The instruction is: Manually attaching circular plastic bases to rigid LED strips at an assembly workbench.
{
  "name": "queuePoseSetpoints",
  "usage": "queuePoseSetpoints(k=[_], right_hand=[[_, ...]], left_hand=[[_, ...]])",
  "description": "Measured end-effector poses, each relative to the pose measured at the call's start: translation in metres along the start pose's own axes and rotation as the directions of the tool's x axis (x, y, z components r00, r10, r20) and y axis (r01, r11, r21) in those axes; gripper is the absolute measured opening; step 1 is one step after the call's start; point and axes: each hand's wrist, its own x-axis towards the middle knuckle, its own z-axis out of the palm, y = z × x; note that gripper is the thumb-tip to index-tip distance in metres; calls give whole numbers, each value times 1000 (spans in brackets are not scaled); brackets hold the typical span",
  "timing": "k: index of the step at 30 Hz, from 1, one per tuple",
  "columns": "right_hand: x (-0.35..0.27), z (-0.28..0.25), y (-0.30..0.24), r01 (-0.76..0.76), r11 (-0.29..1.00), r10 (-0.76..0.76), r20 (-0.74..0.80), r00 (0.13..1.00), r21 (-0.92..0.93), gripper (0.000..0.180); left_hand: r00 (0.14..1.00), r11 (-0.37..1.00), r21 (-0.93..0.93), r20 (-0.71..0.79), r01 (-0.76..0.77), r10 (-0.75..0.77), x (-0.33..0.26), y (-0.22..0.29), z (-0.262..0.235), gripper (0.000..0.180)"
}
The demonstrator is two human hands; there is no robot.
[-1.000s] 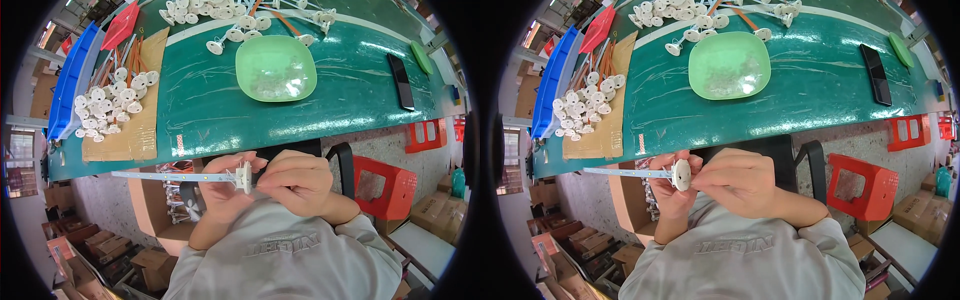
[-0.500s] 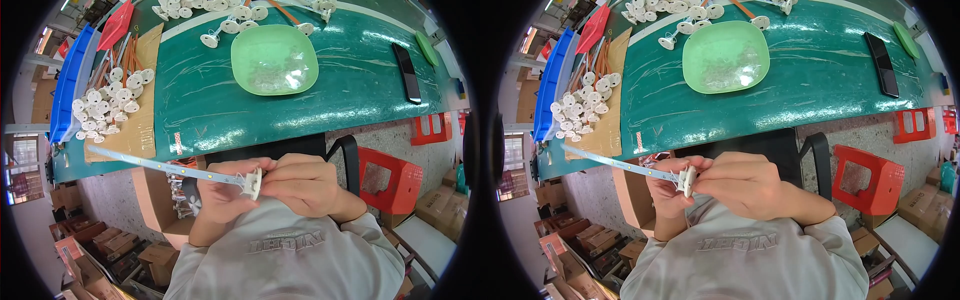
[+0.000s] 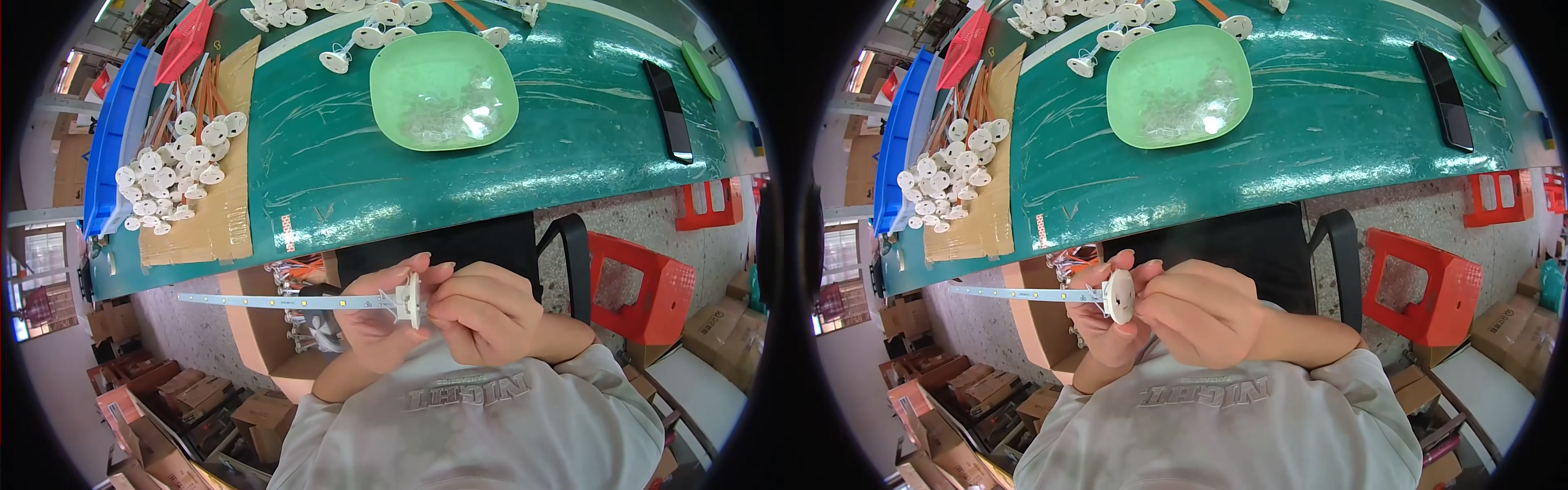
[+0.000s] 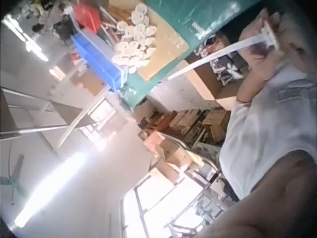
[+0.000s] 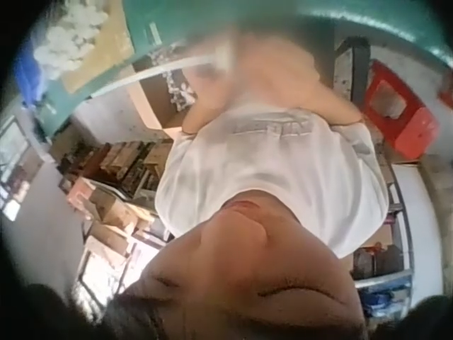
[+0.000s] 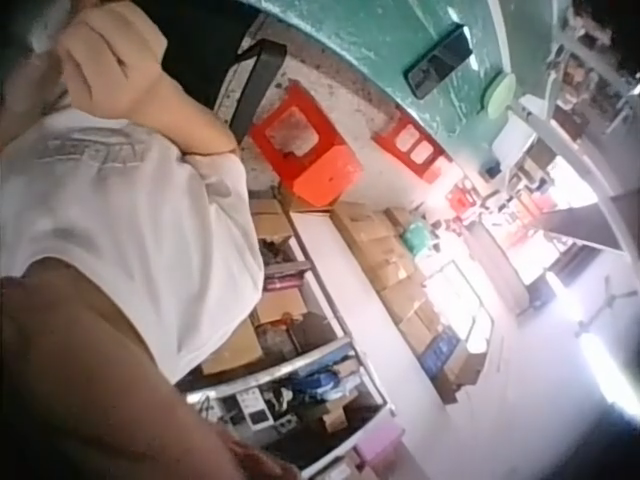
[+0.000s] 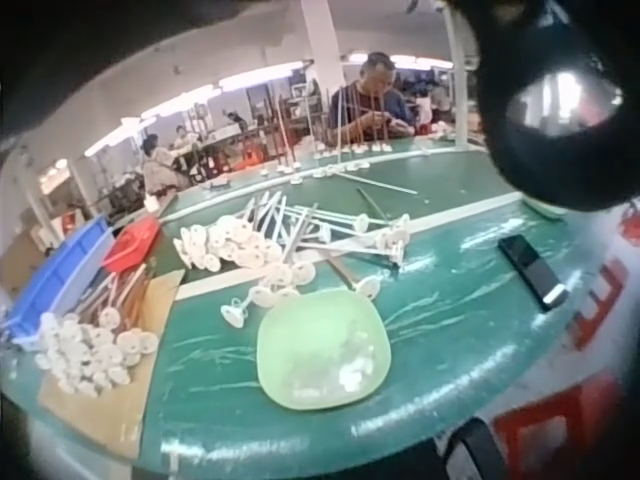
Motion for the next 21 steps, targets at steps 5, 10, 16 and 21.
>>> queuePoseSetpoints(k=[5, 10, 16, 21], right_hand=[[-2, -2, -1, -43, 999, 43, 16, 999, -6, 17], [-3, -1, 2, -49, 999, 49, 4, 999, -15, 17], [2, 1, -3, -82, 996, 82, 4, 997, 17, 16], [13, -21, 10, -408, 906, 396, 121, 910, 108, 18]], left_hand=[[995, 997, 44, -73, 69, -66, -2, 0, 4, 64], [998, 995, 84, -13, 59, -58, 3, 0, -2, 55], [998, 990, 134, -51, 43, -37, 6, 8, 4, 57], [969, 801, 582, -246, 141, 8, 17, 10, 6, 53]])
